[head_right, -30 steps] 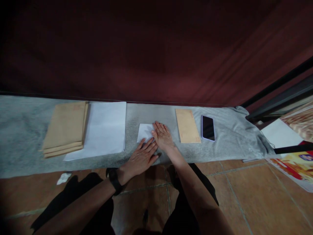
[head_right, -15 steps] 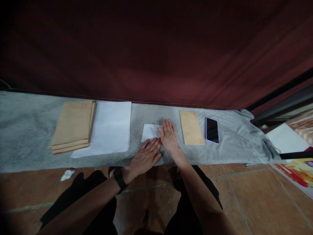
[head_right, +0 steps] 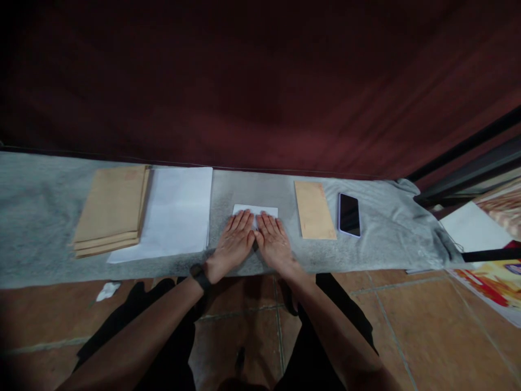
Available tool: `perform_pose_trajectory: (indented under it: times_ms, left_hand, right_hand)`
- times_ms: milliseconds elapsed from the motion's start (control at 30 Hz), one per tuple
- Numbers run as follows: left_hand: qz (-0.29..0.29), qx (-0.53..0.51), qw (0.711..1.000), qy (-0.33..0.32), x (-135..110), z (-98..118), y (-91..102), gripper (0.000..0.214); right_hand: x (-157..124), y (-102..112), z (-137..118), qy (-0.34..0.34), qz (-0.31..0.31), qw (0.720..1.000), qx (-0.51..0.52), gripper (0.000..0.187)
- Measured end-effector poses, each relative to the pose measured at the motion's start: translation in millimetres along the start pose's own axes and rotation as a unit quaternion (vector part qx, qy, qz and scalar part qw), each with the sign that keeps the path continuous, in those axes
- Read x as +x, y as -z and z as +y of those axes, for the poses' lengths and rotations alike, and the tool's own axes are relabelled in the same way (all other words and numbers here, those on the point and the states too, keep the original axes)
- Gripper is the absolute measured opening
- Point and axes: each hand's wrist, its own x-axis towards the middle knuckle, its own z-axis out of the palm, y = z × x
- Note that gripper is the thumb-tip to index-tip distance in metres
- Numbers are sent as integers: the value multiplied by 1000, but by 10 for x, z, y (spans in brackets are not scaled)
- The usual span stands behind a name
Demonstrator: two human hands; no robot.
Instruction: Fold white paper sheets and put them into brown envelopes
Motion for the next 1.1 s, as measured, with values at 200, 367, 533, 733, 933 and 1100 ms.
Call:
perform_pose_trajectory:
  times_ms: [200, 367, 533, 733, 933, 1100]
  left_hand:
    - [10, -4, 1000, 12, 192, -78, -86, 58]
    - [7, 19, 999, 31, 292, -61, -146, 60]
    - [28, 17, 998, 54, 310, -89, -199, 62]
    - [55, 7, 996, 76, 270, -179, -219, 64]
    - [57, 4, 994, 92, 206, -254, -177, 65]
    - [57, 0, 993, 100, 169, -318, -176, 66]
  right_hand:
    - [-44, 3, 10, -15, -2, 1000, -20, 56]
    - [-72, -32, 17, -33, 14, 999, -22, 58]
    - [-88, -54, 70, -58, 39, 997, -22, 61]
    - [-113, -60, 155, -74, 54, 995, -31, 62]
    - [-133, -48, 208, -81, 62, 994, -34, 62]
    - [-140, -19, 238, -96, 51, 993, -42, 61]
